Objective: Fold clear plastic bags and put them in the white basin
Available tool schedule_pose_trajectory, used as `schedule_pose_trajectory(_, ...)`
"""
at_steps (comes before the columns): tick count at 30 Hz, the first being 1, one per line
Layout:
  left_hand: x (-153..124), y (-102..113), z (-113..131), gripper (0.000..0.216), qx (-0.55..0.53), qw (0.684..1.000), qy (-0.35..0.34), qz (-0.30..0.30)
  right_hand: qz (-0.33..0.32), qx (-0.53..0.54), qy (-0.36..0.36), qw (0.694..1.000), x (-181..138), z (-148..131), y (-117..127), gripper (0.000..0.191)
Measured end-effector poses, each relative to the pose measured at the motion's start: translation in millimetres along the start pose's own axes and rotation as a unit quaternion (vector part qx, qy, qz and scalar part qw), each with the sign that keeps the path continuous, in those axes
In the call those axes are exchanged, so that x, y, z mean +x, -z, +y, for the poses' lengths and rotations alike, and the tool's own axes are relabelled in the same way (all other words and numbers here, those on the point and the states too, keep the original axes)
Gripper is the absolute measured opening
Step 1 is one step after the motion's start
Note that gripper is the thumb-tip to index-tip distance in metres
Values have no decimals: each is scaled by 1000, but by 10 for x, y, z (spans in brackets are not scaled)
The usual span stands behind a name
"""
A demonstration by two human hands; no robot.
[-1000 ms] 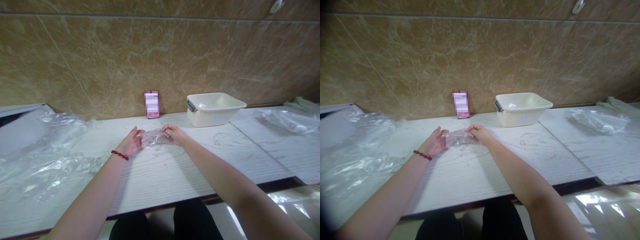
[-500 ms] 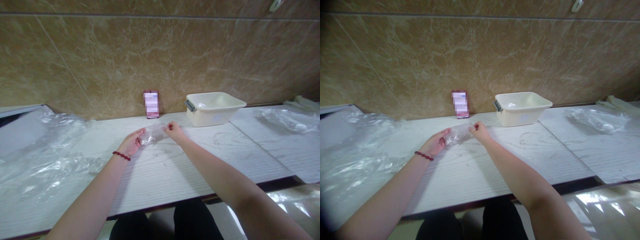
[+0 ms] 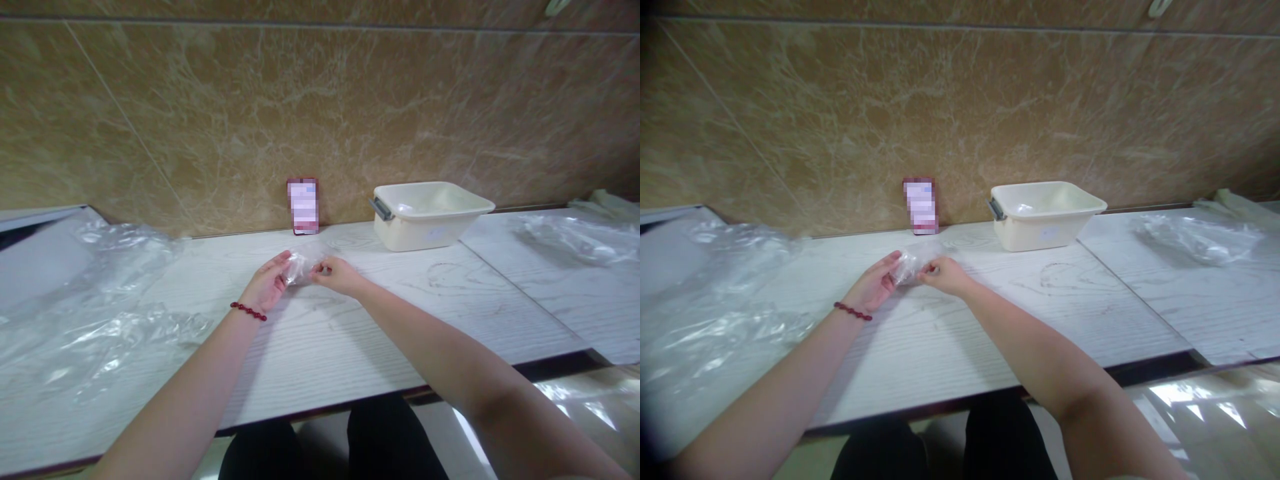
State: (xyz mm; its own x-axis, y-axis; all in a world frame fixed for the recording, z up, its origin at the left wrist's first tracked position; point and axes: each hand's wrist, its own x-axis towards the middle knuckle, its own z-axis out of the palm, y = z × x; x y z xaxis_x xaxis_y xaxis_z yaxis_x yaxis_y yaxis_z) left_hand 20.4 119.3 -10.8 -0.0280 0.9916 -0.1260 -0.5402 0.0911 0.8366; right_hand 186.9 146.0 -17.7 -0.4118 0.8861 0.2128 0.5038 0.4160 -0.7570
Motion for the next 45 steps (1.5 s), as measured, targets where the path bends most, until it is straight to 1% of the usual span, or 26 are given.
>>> schedule_pose_trajectory(3, 9, 16, 15, 17, -17, 1000, -15, 17, 33, 39, -57, 997, 30, 55, 14, 22)
schedule_pose_trajectory(5, 14, 25, 26, 14, -27, 999, -14, 29, 45, 85, -89, 991, 49, 89, 16, 24)
schedule_pose_trajectory(7, 17, 32, 36, 12, -34, 999, -10, 30, 50, 140, -105, 983, 63, 113, 12, 25)
schedule_pose_trajectory(9, 20, 41, 44, 12, -47, 999, -9, 23, 48, 205, -105, 972, 71, 124, 5, 26)
schedule_pose_trajectory(12, 23, 53, 54, 15, -75, 997, -3, 15, 28, 318, -90, 943, 71, 107, -2, 26)
schedule_pose_trajectory(15, 19, 61, 61, 18, -84, 996, 7, -6, -5, 423, -93, 901, 56, 53, 4, 26)
schedule_pose_trajectory(18, 14, 64, 64, 21, -77, 997, 17, -24, -19, 488, -101, 867, 34, -5, 19, 30)
schedule_pose_trajectory(21, 22, 73, 64, 22, -63, 998, 14, -30, -14, 503, -106, 858, 23, -27, 27, 34)
schedule_pose_trajectory(26, 51, 127, 65, 24, -16, 1000, -5, -26, -9, 481, -104, 871, 30, 16, 21, 34)
schedule_pose_trajectory(30, 55, 160, 81, 28, 21, 999, 4, -25, 16, 464, -108, 879, 40, 50, 28, 37)
schedule_pose_trajectory(32, 51, 163, 92, 30, 29, 999, 10, -31, 17, 479, -125, 869, 52, 50, 51, 39)
schedule_pose_trajectory(36, 44, 164, 102, 35, 32, 998, 20, -54, -43, 543, -172, 821, 83, 40, 124, 18)
schedule_pose_trajectory(38, 38, 165, 104, 36, 36, 997, 22, -61, -69, 562, -192, 802, 91, 40, 145, 25)
schedule_pose_trajectory(39, 34, 165, 105, 36, 39, 997, 22, -64, -72, 564, -199, 798, 90, 42, 147, 28)
schedule_pose_trajectory(41, 22, 162, 106, 37, 45, 996, 23, -73, -73, 557, -193, 804, 81, 44, 135, 26)
schedule_pose_trajectory(43, 12, 157, 106, 40, 48, 995, 23, -84, -78, 544, -167, 818, 63, 44, 112, 23)
schedule_pose_trajectory(45, 5, 152, 106, 43, 48, 994, 21, -95, -80, 532, -145, 830, 45, 50, 92, 32)
